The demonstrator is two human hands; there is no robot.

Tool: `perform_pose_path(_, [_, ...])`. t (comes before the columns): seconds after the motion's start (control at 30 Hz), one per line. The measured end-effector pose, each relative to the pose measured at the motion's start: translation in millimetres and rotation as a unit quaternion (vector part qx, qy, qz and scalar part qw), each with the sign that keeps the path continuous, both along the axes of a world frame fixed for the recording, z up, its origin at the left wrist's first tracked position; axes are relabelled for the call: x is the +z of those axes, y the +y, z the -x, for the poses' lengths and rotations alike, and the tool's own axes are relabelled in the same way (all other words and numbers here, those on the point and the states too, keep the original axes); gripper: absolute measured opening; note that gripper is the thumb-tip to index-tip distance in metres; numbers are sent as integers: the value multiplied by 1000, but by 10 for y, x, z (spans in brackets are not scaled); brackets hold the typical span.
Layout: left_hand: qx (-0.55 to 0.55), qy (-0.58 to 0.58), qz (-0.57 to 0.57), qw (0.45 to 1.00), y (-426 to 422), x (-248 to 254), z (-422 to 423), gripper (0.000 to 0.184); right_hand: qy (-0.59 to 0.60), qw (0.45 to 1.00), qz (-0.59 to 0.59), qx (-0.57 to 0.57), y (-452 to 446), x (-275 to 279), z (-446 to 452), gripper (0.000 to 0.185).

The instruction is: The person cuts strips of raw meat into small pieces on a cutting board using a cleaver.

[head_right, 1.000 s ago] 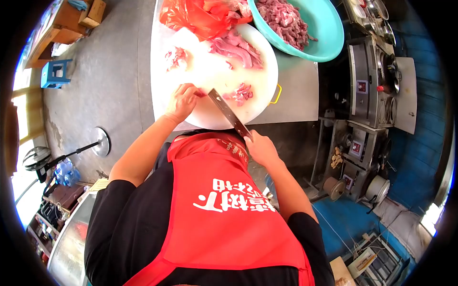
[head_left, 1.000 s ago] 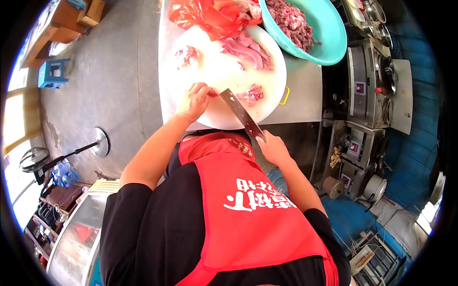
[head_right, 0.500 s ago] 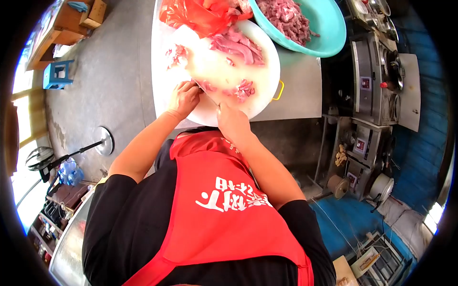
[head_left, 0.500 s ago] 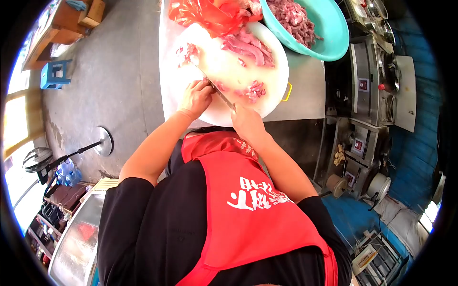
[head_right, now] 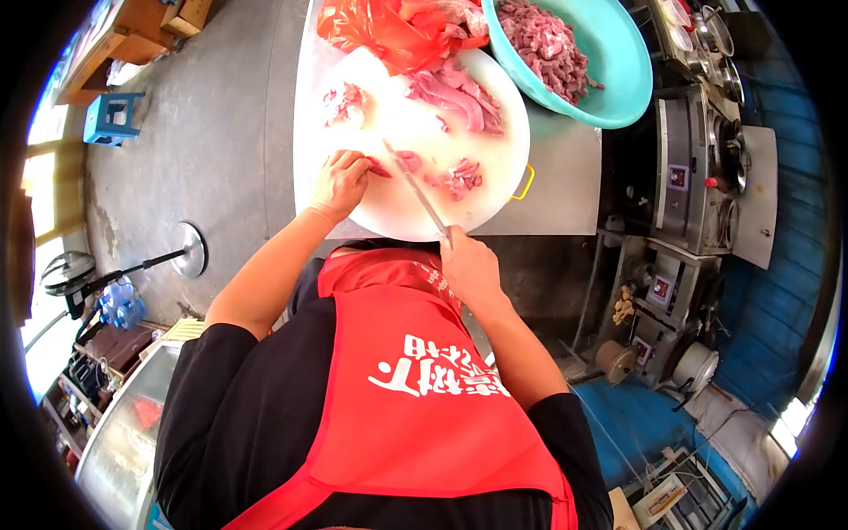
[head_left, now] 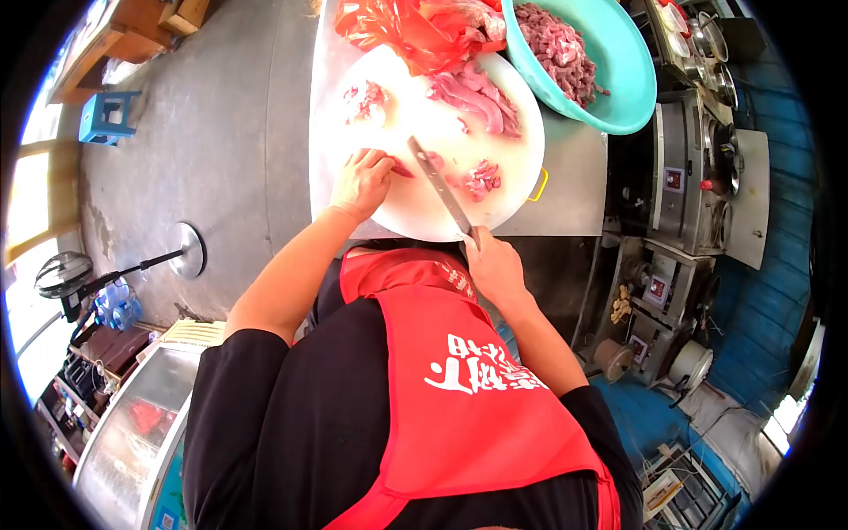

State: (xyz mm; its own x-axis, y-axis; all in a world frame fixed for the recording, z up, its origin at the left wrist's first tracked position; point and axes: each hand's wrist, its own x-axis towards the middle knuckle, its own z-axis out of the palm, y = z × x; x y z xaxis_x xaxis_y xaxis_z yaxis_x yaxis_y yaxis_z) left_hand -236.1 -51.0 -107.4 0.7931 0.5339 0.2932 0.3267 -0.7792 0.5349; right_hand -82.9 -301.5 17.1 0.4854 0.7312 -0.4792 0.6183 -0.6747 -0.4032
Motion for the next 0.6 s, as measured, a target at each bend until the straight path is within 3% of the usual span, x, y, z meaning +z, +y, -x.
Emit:
perform_pose_path(0.17, [-8, 11, -7, 1000, 9, -49, -31, 17, 9, 998, 8, 56, 350, -50, 76, 24])
perform_pose_path(0.37, [-21, 3, -14, 1000, 44, 33, -2, 19, 3, 993, -100, 59, 657, -475, 99, 23])
perform_pose_path(0.43, [-32, 8, -2, 999, 101, 13, 24, 20, -27, 989, -74, 121, 423, -528, 29, 26])
perform_pose_path(0.5, [-12, -21, 41, 999, 138, -30, 49, 20, 45, 999, 24, 19, 107, -196, -1, 29])
perform_pose_path(0.6, [39, -20, 68, 997, 115, 94, 142, 20, 71, 992, 107, -5, -358, -125, -167, 31])
